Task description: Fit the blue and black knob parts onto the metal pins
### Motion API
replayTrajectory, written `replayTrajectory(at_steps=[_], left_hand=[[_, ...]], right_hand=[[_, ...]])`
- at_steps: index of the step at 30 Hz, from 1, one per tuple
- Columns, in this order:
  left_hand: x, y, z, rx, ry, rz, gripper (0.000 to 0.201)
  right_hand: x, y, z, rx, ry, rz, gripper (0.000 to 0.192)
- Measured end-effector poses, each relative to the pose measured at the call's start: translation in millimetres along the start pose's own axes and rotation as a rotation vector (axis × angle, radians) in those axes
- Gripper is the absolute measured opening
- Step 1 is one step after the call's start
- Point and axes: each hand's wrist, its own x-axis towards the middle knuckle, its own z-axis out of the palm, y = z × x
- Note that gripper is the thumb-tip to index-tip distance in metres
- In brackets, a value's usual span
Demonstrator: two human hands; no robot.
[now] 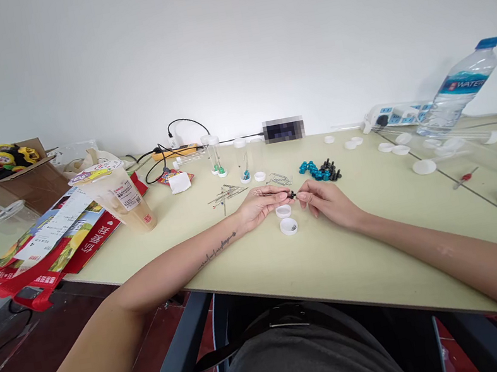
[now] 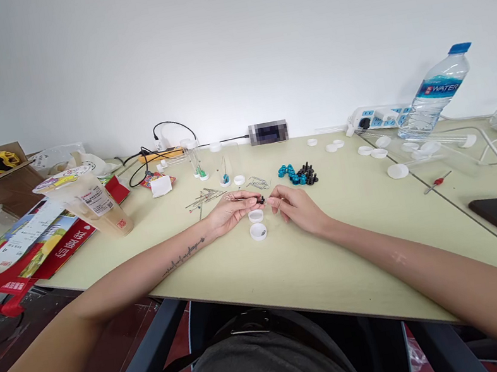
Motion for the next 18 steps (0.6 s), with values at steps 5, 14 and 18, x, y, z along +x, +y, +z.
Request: replayTrajectory(at_steps=[5, 14, 18], left_hand=[[-0.1, 0.2, 0.4, 0.004, 0.005, -0.01, 0.024], [-0.1, 0.3, 0.4, 0.004, -0.007, -0.003, 0.024], [-0.1, 0.5, 0.6, 0.001, 0.011, -0.006, 0.024]], right_hand=[[0.2, 0.7, -0.2, -0.011, -0.003, -0.001, 0.027], [-0.3, 1.5, -0.5, -0.02, -0.017, 0.0, 0.033], [-0.5, 1.4, 0.1, 0.015, 0.036, -0.007, 0.021]])
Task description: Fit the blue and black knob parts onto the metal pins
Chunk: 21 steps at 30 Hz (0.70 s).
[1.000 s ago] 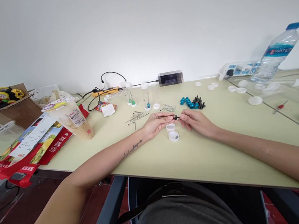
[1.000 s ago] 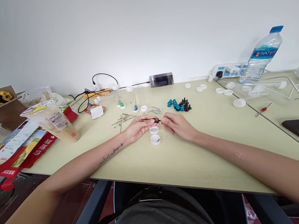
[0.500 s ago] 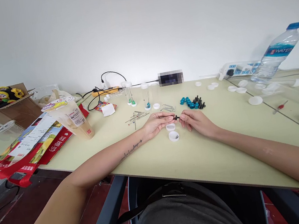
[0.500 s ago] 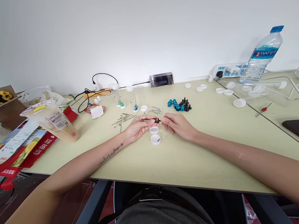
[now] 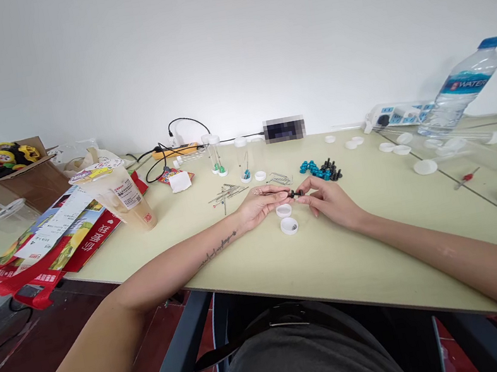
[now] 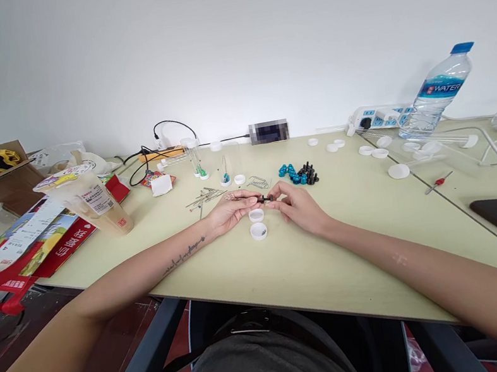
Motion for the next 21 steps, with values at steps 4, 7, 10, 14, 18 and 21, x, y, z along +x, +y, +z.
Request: replayTrajectory(at_steps=[4, 7, 10, 14, 18, 21], left_hand=[[-0.3, 0.3, 0.5, -0.001, 0.005, -0.003, 0.023], [-0.4, 0.0, 0.5, -0.002, -0.009, 0.0, 0.023], [-0.4, -0.3, 0.2, 0.004, -0.01, 0.001, 0.023], [-0.8, 0.5, 0.9, 0.009, -0.004, -0.007, 0.023], [-1.3, 1.7, 2.1, 0.008, -0.001, -0.011, 0.022], [-1.3, 1.2, 2.0, 0.003, -0.015, -0.007, 0.021]], right_hand=[[0.2, -0.3, 0.1, 0.023, 0.008, 0.01, 0.021], [0.3, -0.3, -0.6, -0.027, -0.053, 0.015, 0.031], [0.1, 0.1, -0.4, -0.011, -0.021, 0.014, 0.025], [-0.4, -0.3, 0.5, 0.033, 0.041, 0.008, 0.025], [-0.5, -2.0, -0.6, -0.014, -0.022, 0.01, 0.03], [-0.4, -2.5, -1.1, -0.028, -0.078, 0.01, 0.041]])
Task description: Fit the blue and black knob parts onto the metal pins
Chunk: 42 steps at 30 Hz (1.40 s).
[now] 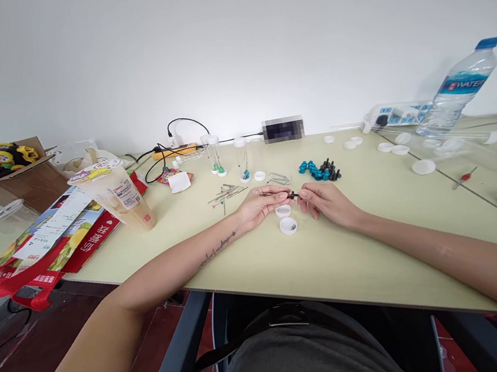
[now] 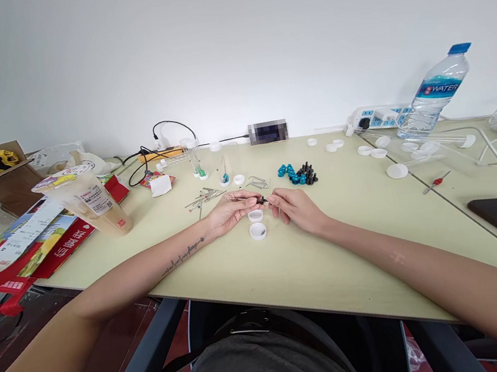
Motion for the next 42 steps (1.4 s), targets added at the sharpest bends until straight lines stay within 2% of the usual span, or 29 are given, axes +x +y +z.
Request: replayTrajectory(at_steps=[6, 10, 14, 18, 20, 25, 29, 32, 36, 42], left_hand=[[0.7, -1.5, -1.5, 0.009, 0.026, -0.001, 0.024], [0.9, -1.3, -1.5, 0.001, 0.014, 0.004, 0.024], [0.9, -1.4, -1.7, 0.002, -0.003, 0.002, 0.024], [0.7, -1.2, -1.6, -0.003, 0.016, 0.003, 0.023], [0.4, -0.9, -1.2, 0.003, 0.022, -0.001, 0.023], [0.4, -1.0, -1.1, 0.019, 0.006, 0.001, 0.023], [1.1, -1.5, -1.9, 0.008, 0.012, 0.007, 0.024], [0.8, -1.2, -1.8, 0.02, 0.008, 0.006, 0.025], [0.2, -0.8, -1.4, 0.031, -0.011, 0.005, 0.024], [0.5, -0.8, -1.3, 0.015, 0.017, 0.003, 0.024]], right_hand=[[-0.2, 1.7, 2.0, 0.02, 0.094, -0.001, 0.022], [-0.4, 1.0, 1.3, 0.017, 0.077, -0.003, 0.024], [-0.1, 0.0, -0.1, -0.039, 0.001, -0.004, 0.038], [0.3, 0.9, 0.7, 0.012, 0.072, -0.005, 0.024], [0.3, 1.2, 0.9, 0.04, 0.089, -0.01, 0.025], [0.1, 1.0, 0.2, -0.006, 0.002, -0.012, 0.035], [0.4, 1.9, 0.9, 0.046, 0.074, -0.003, 0.023], [0.4, 1.3, 0.9, 0.053, 0.07, -0.001, 0.024], [0.4, 0.1, 0.2, 0.015, -0.013, 0.004, 0.039], [0.3, 1.8, 1.1, 0.032, 0.089, -0.004, 0.024]])
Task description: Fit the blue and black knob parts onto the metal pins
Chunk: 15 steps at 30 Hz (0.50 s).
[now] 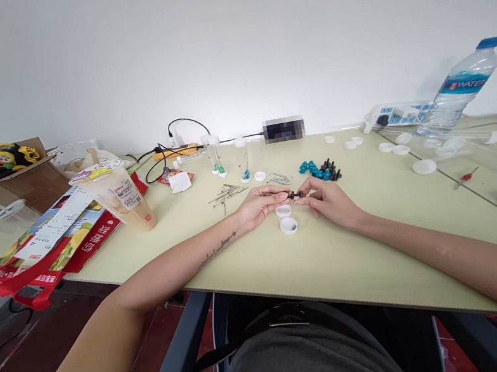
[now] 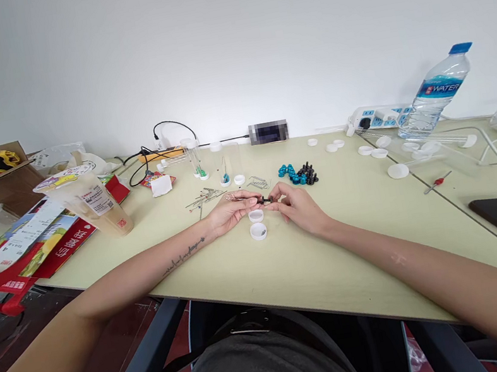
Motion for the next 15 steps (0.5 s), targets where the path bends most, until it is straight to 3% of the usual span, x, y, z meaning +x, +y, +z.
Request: replayTrajectory(at_steps=[5, 11, 15], left_hand=[[-0.3, 0.2, 0.5, -0.001, -0.018, 0.001, 0.023], [0.4, -0.4, -0.5, -0.02, -0.007, 0.002, 0.024], [0.4, -0.9, -0.9, -0.01, -0.023, -0.001, 0.023]], right_hand=[[-0.3, -1.6, -0.9, -0.05, -0.085, -0.011, 0.034], [0.8, 0.2, 0.0, -0.049, 0.027, -0.022, 0.022], [0.6, -0.6, -0.6, -0.041, -0.04, -0.022, 0.029]])
